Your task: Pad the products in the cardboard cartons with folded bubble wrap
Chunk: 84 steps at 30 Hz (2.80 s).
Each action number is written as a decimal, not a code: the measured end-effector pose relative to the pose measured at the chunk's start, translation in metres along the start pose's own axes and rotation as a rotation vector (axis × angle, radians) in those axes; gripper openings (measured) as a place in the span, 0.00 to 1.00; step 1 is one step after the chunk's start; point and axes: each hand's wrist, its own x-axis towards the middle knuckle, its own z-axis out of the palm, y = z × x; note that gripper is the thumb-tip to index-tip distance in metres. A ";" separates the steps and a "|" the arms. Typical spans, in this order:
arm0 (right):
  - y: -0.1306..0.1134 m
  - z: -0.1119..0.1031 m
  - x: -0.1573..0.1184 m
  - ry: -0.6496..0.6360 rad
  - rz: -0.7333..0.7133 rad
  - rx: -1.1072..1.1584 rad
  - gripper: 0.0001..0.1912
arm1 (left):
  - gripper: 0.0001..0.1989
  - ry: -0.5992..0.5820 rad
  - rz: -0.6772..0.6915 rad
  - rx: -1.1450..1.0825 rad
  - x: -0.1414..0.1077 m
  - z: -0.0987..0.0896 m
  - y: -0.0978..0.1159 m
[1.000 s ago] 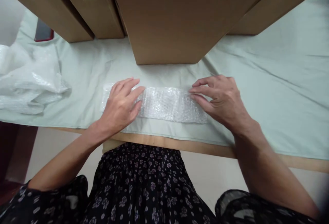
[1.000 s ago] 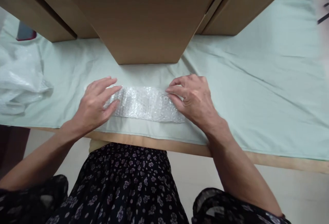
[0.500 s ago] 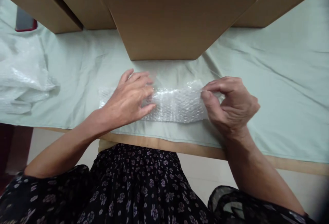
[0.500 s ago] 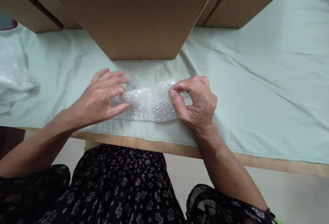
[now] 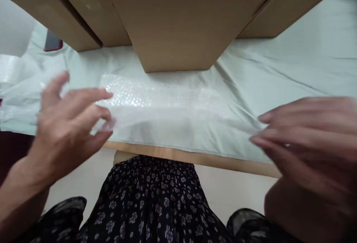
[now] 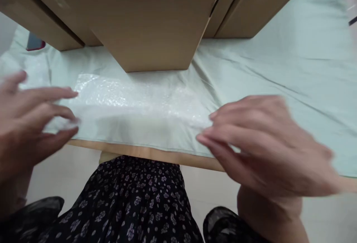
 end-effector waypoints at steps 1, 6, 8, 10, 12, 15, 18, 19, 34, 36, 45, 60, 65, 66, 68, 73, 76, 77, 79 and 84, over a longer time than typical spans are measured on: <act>-0.005 0.002 -0.005 -0.044 -0.088 -0.011 0.06 | 0.07 -0.057 0.013 -0.035 -0.010 0.007 0.001; 0.000 0.028 -0.031 -0.252 -0.123 0.025 0.10 | 0.13 -0.389 -0.002 -0.174 -0.050 0.047 -0.017; 0.003 0.029 -0.035 -0.292 -0.055 0.065 0.12 | 0.27 -0.427 -0.029 -0.241 -0.051 0.048 -0.025; 0.000 0.028 -0.031 -0.272 0.015 0.071 0.09 | 0.31 -0.353 -0.105 -0.269 -0.044 0.045 -0.026; -0.008 0.037 -0.018 -0.181 0.029 0.004 0.08 | 0.29 -0.245 -0.165 -0.236 -0.030 0.048 -0.016; -0.021 0.078 0.011 -0.171 -0.070 -0.166 0.15 | 0.30 -0.212 -0.089 -0.187 -0.010 0.078 0.011; -0.023 0.128 0.028 -0.399 -0.120 -0.275 0.21 | 0.36 -0.281 0.047 -0.202 -0.004 0.118 0.027; -0.019 0.139 0.028 -0.456 -0.112 -0.298 0.23 | 0.37 -0.287 0.060 -0.198 -0.006 0.128 0.026; 0.058 0.090 -0.028 0.013 0.302 -0.456 0.22 | 0.24 -0.019 -0.562 0.036 -0.072 0.101 -0.056; 0.052 0.100 -0.017 -0.016 0.305 -0.443 0.17 | 0.19 -0.021 -0.551 0.043 -0.063 0.106 -0.052; 0.033 0.084 -0.008 0.247 0.341 -0.187 0.05 | 0.19 0.138 -0.604 -0.167 -0.030 0.096 -0.040; 0.028 0.051 -0.035 0.002 0.643 0.085 0.39 | 0.30 -0.105 -0.093 -0.175 -0.055 0.103 -0.023; 0.000 0.034 -0.060 -0.321 0.682 0.309 0.30 | 0.42 -0.181 -0.010 -0.214 -0.064 0.115 -0.016; -0.004 0.033 -0.062 -0.355 0.684 0.344 0.26 | 0.45 -0.188 -0.012 -0.215 -0.065 0.115 -0.016; -0.009 0.033 -0.064 -0.323 0.699 0.444 0.21 | 0.49 -0.219 -0.011 -0.223 -0.064 0.112 -0.019; -0.011 0.031 -0.064 -0.044 0.681 0.805 0.23 | 0.41 -0.256 -0.037 -0.320 -0.065 0.096 -0.031; -0.012 0.029 -0.063 0.010 0.695 0.931 0.25 | 0.25 -0.188 -0.202 -0.459 -0.064 0.089 -0.036; -0.013 0.029 -0.062 0.019 0.705 0.951 0.25 | 0.20 -0.153 -0.281 -0.524 -0.062 0.087 -0.037; -0.014 0.028 -0.059 0.035 0.727 0.954 0.27 | 0.13 -0.089 -0.456 -0.653 -0.058 0.084 -0.038; -0.012 0.021 -0.047 0.025 0.786 0.675 0.28 | 0.12 -0.027 -0.741 -0.798 -0.038 0.080 -0.038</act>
